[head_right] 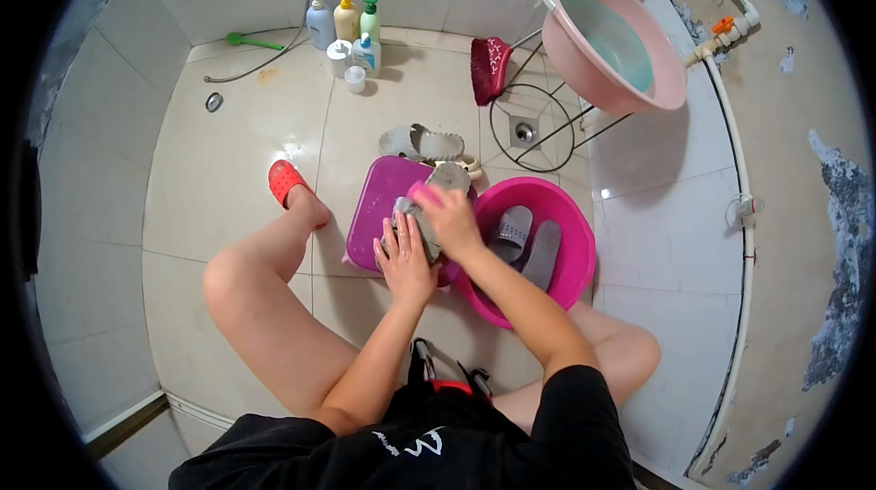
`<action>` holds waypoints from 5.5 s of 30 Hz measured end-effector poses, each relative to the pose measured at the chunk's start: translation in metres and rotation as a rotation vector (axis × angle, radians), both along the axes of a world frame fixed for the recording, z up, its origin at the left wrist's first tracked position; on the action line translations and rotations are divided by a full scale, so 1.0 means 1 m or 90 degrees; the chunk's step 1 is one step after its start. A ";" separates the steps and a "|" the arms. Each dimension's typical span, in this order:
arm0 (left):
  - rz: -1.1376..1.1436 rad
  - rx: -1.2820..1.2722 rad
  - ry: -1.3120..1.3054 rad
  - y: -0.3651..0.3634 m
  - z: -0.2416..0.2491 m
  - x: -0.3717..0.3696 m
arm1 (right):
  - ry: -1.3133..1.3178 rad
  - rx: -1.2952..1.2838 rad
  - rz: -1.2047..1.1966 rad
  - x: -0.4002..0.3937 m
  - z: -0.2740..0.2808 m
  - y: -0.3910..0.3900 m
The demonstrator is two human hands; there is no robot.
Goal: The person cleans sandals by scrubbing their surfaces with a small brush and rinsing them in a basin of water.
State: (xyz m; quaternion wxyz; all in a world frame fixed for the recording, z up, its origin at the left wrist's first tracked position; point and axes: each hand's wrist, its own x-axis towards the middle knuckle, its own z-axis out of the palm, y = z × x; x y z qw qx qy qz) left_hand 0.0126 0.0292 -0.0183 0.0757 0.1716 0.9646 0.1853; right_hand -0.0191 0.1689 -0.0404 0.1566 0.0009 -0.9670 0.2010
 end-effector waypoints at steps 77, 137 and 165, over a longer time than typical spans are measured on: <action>0.002 0.050 0.017 -0.002 0.002 -0.007 | 0.049 0.094 -0.239 0.035 0.003 0.015; 0.320 0.887 -0.774 -0.018 0.006 -0.027 | -0.004 0.005 0.011 0.041 0.093 -0.041; 0.191 1.067 -0.758 -0.003 -0.018 -0.004 | 0.067 0.018 -0.200 0.099 0.112 -0.119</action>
